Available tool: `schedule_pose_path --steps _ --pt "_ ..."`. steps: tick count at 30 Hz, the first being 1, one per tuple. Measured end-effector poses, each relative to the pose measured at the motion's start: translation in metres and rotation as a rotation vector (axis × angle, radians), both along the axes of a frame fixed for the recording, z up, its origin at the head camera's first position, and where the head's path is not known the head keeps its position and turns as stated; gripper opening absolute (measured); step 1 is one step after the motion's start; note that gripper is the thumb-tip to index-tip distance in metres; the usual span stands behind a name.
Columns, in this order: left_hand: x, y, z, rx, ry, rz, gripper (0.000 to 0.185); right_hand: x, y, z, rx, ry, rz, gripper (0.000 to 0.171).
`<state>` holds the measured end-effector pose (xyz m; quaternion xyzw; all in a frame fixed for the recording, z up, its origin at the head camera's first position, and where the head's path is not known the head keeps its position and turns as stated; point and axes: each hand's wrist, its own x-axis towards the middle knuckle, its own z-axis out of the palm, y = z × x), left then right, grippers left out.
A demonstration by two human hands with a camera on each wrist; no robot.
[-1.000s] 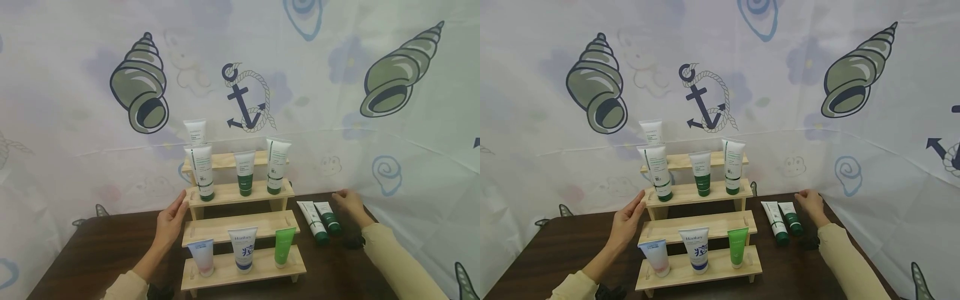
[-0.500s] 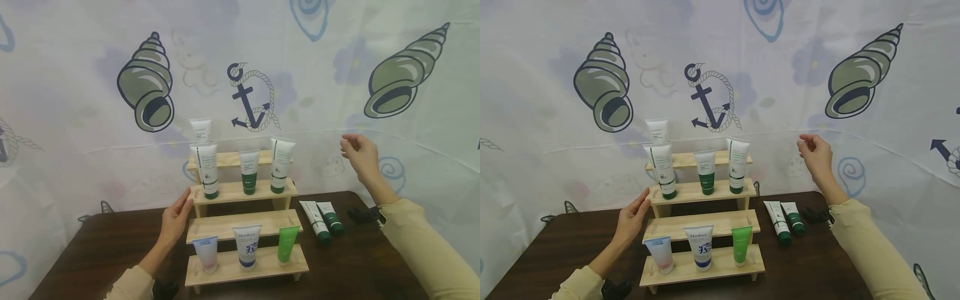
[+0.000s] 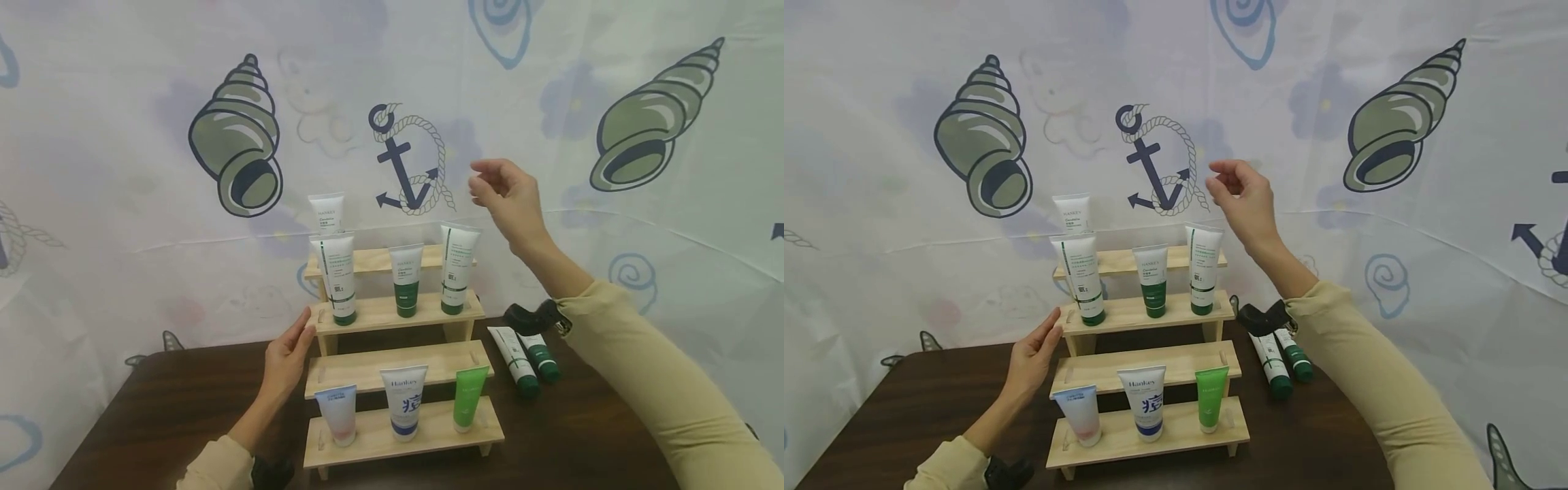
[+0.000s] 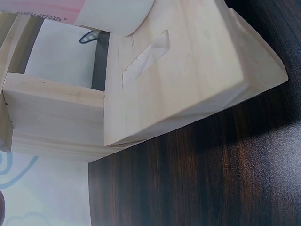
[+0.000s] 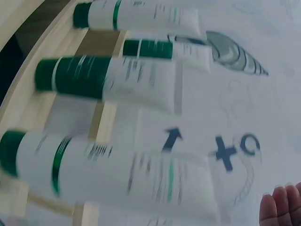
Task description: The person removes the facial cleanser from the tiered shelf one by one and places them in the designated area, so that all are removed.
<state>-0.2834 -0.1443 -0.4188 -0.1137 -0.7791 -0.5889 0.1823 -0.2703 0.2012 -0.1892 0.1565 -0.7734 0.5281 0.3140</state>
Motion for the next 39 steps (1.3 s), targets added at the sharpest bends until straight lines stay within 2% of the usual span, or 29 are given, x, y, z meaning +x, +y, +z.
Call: schedule_pose_path --steps 9,14,24,30,39 --pt "-0.002 0.001 -0.002 0.010 0.008 0.017 0.043 -0.017 -0.065 0.009 -0.033 -0.131 0.159 0.033" --pt "-0.001 0.001 -0.002 0.004 -0.007 0.022 0.044 -0.029 -0.094 0.010 -0.048 -0.222 0.191 0.034" --pt "-0.001 0.001 -0.002 0.004 -0.014 0.022 0.043 -0.054 -0.134 0.007 0.002 -0.303 0.170 0.037" --pt "0.000 0.001 -0.002 -0.005 -0.017 0.025 0.043 -0.067 -0.143 0.001 0.026 -0.364 0.143 0.039" --pt "-0.001 0.001 -0.003 -0.006 -0.011 0.029 0.043 -0.078 -0.151 -0.002 0.046 -0.430 0.140 0.039"
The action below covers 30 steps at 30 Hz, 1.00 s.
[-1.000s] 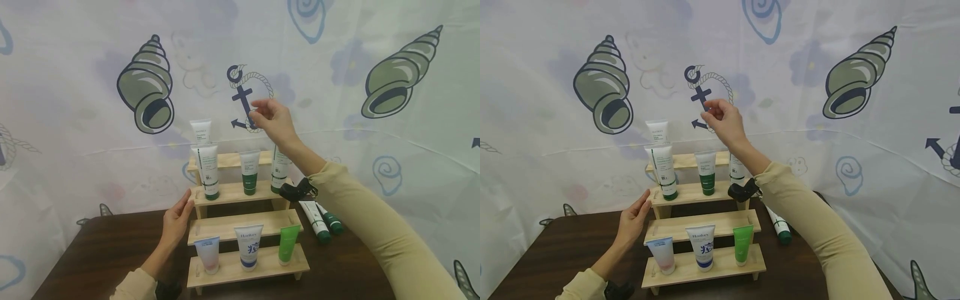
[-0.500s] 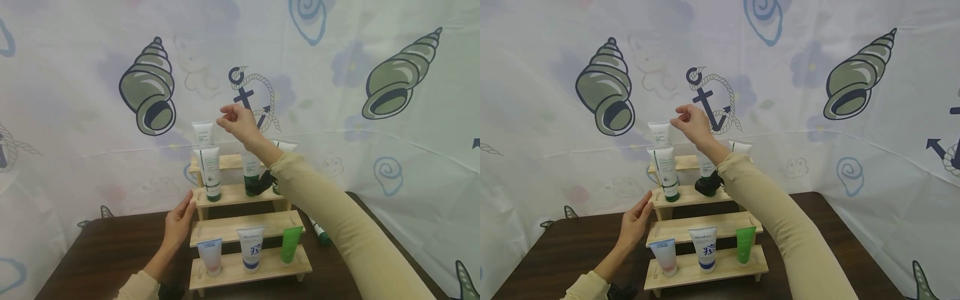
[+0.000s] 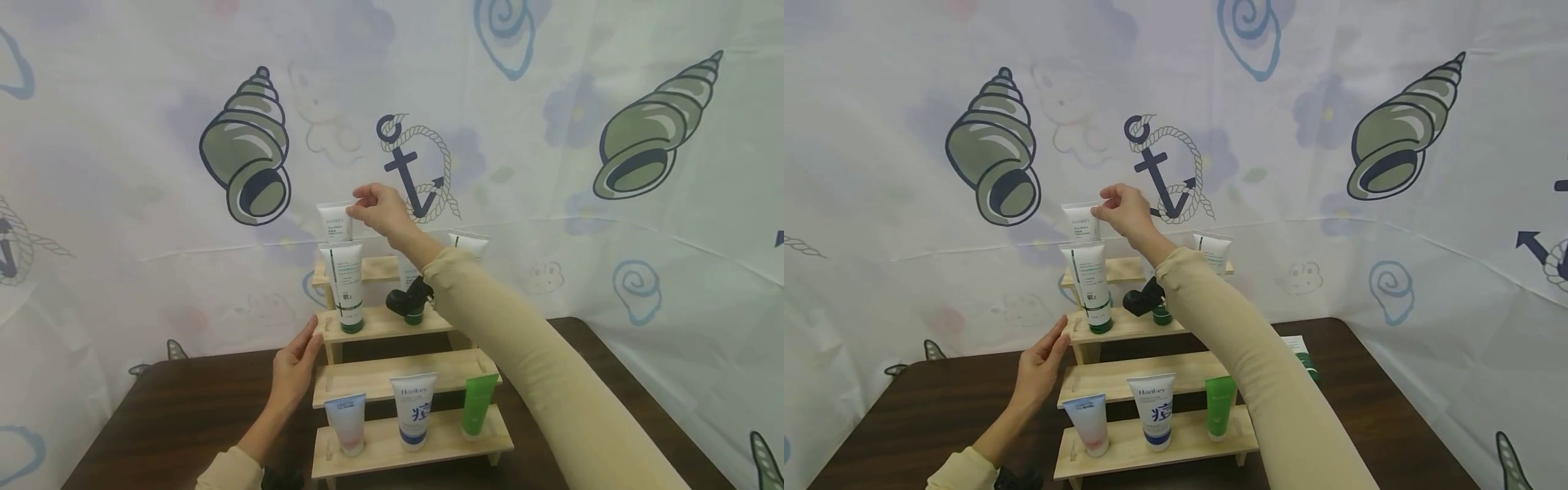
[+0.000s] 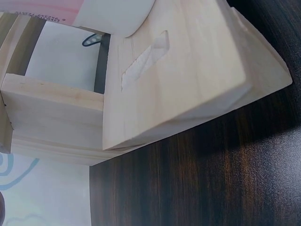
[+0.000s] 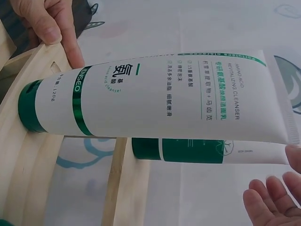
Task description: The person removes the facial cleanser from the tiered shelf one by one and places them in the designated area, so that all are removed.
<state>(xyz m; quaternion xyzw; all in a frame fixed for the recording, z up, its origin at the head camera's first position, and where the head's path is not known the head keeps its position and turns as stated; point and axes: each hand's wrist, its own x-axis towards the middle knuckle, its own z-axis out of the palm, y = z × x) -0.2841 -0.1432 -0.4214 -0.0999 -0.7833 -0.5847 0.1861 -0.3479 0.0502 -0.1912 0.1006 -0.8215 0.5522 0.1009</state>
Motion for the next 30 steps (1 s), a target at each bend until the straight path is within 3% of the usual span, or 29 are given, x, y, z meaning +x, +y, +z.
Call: schedule_pose_path --steps 20,30 --pt "0.0027 0.0024 0.0002 0.001 0.017 -0.012 0.042 -0.0034 -0.0037 -0.0041 0.007 -0.064 0.081 0.027" --pt "-0.0004 0.0005 -0.0009 -0.007 0.019 0.012 0.042 0.0001 -0.0018 -0.0018 0.022 0.008 0.042 0.021"
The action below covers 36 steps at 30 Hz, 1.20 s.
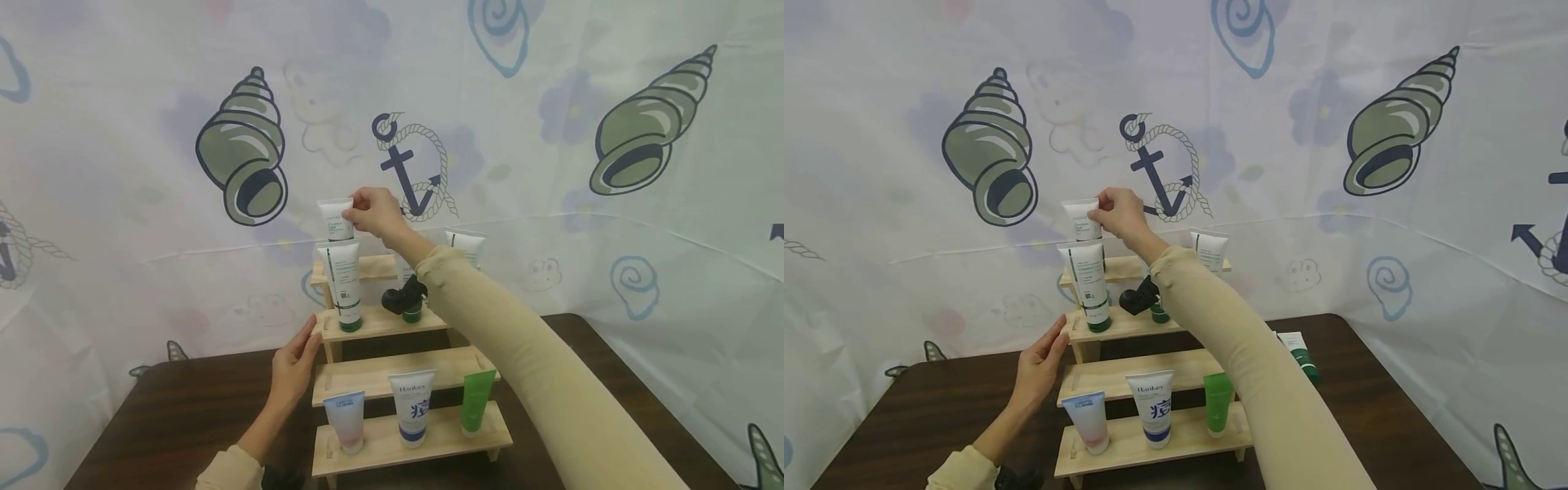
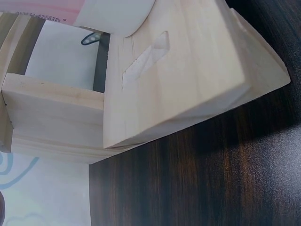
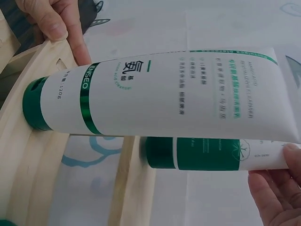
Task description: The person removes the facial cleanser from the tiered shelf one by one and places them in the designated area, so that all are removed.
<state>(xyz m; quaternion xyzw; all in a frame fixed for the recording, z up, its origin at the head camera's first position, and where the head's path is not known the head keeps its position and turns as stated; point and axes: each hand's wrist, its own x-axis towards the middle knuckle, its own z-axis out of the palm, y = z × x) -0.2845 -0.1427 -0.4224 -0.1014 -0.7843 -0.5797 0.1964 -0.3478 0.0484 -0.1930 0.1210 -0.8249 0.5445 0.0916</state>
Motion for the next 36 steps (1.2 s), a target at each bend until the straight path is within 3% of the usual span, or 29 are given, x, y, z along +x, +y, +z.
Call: schedule_pose_path --steps 8,15,26,36 --pt "-0.001 0.001 0.000 -0.007 0.007 0.010 0.042 0.005 0.015 0.009 -0.065 0.109 -0.078 0.020" --pt "0.000 0.000 0.000 -0.009 0.007 0.012 0.042 0.021 0.036 0.022 -0.184 0.201 -0.061 0.023" --pt "0.004 0.002 0.003 0.022 0.003 -0.005 0.042 0.059 0.085 0.035 -0.352 0.266 -0.058 0.022" --pt "0.003 0.002 0.003 0.007 0.016 -0.013 0.042 0.101 0.152 0.020 -0.469 0.335 -0.088 0.009"
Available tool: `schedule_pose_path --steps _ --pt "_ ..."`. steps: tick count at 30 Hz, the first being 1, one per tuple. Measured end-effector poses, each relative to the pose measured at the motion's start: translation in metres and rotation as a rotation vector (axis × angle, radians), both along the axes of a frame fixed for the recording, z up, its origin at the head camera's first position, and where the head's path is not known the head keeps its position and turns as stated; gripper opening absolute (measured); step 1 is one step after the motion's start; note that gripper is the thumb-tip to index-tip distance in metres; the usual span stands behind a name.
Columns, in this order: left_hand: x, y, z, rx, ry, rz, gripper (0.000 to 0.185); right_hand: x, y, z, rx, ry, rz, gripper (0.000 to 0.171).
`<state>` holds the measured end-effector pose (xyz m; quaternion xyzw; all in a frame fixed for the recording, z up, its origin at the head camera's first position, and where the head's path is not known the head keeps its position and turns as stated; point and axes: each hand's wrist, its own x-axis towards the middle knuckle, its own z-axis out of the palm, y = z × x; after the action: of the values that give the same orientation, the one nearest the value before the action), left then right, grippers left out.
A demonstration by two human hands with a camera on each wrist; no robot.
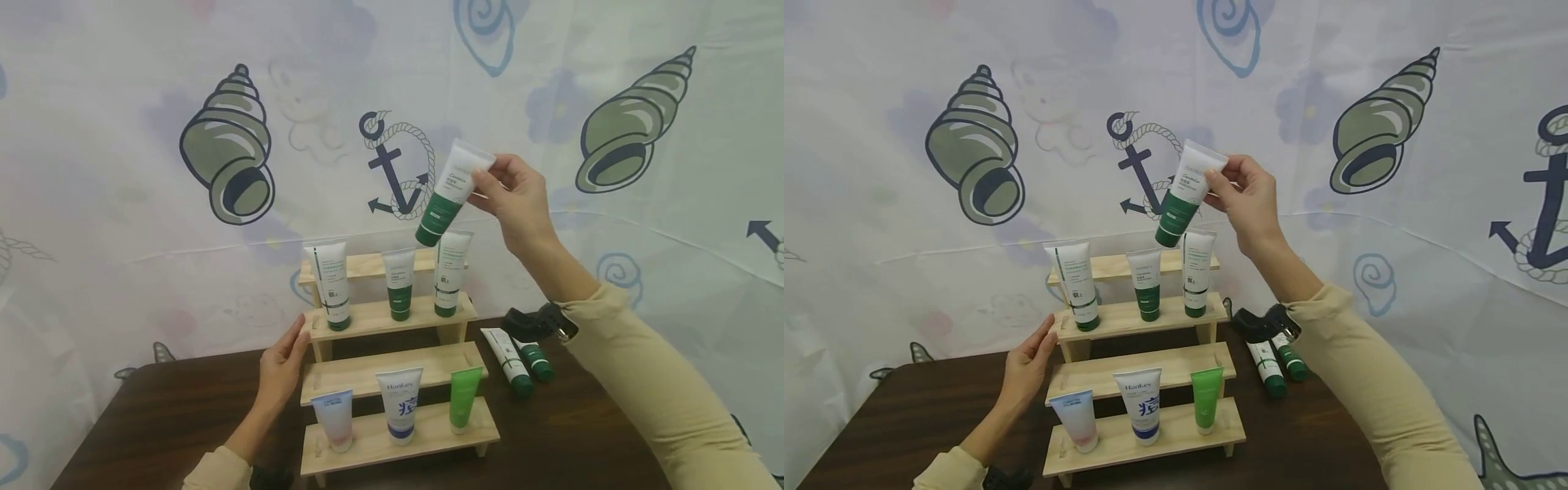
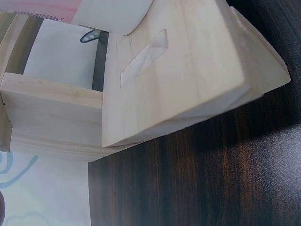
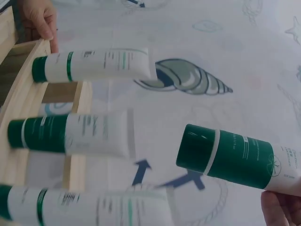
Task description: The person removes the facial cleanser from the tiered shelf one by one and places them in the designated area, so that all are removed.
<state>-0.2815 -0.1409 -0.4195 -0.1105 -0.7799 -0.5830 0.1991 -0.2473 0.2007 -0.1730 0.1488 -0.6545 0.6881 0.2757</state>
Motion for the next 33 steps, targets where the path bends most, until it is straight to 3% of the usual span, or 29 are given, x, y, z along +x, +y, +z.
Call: schedule_pose_path --steps 7,15,18,22,25,30,33 --pt "-0.002 0.000 0.000 -0.033 0.003 0.010 0.042 0.015 0.052 -0.028 -0.036 -0.039 -0.064 0.009" --pt "-0.001 0.001 0.002 -0.022 -0.010 -0.011 0.043 0.020 0.114 -0.073 0.012 -0.194 -0.207 0.008" --pt "-0.001 0.000 0.002 -0.030 -0.006 -0.001 0.042 0.015 0.135 -0.092 0.095 -0.307 -0.271 0.004" --pt "-0.003 -0.001 0.000 -0.033 0.001 0.003 0.042 -0.001 0.164 -0.125 0.201 -0.446 -0.297 0.038" --pt "-0.003 -0.001 0.000 -0.031 -0.004 -0.003 0.043 -0.011 0.183 -0.152 0.207 -0.513 -0.281 0.057" --pt "-0.003 0.000 0.000 -0.052 -0.008 0.006 0.043 -0.019 0.205 -0.189 0.244 -0.625 -0.309 0.056" --pt "-0.002 0.001 0.001 -0.056 0.001 0.010 0.042 -0.026 0.213 -0.205 0.346 -0.665 -0.351 0.051"
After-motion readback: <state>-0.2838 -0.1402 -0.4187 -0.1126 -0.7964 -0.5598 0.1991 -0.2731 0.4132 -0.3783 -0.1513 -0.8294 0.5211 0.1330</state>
